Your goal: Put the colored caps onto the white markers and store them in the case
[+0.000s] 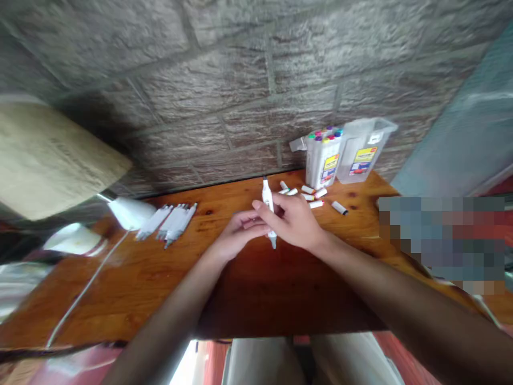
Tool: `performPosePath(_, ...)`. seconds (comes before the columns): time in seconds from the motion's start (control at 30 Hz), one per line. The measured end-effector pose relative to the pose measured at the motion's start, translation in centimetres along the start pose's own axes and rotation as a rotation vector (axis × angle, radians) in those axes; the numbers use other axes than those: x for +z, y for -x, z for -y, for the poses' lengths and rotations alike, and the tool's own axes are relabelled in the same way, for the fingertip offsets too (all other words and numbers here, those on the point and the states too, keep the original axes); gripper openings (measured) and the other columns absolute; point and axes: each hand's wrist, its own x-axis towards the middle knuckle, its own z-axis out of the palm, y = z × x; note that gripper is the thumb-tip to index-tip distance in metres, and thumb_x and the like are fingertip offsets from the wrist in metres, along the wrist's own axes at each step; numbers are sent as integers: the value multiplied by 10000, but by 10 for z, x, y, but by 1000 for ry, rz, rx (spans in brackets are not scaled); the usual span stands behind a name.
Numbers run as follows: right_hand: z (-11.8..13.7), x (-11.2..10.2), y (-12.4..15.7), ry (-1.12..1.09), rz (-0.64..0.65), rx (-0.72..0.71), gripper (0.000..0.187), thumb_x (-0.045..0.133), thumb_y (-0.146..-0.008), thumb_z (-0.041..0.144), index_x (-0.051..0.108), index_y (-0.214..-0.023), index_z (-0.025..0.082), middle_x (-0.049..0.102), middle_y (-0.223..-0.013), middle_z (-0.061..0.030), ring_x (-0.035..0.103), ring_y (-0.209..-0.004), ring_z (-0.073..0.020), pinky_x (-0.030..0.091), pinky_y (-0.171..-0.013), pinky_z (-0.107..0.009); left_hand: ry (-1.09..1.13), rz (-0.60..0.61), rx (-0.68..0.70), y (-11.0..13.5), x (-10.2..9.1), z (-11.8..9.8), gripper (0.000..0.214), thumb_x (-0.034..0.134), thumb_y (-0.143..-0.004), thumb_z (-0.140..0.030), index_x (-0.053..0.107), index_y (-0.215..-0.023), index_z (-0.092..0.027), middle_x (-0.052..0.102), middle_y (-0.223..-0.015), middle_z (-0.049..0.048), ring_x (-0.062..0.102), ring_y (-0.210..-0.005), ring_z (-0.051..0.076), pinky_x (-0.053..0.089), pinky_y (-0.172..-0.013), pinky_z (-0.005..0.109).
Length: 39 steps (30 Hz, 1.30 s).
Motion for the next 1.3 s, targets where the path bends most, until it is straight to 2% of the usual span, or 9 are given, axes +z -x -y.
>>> performPosePath(0.23,1,-2,-2,16,30,22,439,569,-957,413,431,-601,197,395,-504,63,364,-484,-69,278,-515,-241,-9,4,3,0,1,2,394,911,-645,-355,815,-986,-185,805,-991,52,745,-915,206,565,-890,319)
performPosePath(0.53,2,-3,-1,18,46,34,414,561,-963,405,509,-622,175,449,-522,53,391,-497,-66,301,-529,-227,-20,-11,-20,0,3,-2,445,916,-627,-364,805,-1007,-161,803,-926,62,751,-920,243,570,-897,358)
performPosePath(0.77,2,-2,0,20,59,34,435,562,-966,410,466,-607,183,411,-518,58,375,-499,-67,293,-524,-227,50,-13,-50,2,5,-4,360,950,-576,-303,810,-876,-160,793,-829,26,741,-800,170,576,-820,281)
performPosePath(1.1,1,-1,1,21,55,19,428,550,-970,416,468,-619,186,421,-521,55,400,-501,-70,304,-526,-225,23,16,-45,1,2,-3,348,936,-595,-313,793,-867,-151,791,-860,38,734,-824,179,563,-849,292)
performPosePath(1.3,1,0,1,30,62,15,434,539,-971,420,460,-613,190,432,-514,51,399,-497,-73,304,-528,-230,30,10,-57,2,3,-6,354,936,-584,-311,796,-870,-154,782,-846,26,714,-802,160,547,-803,266)
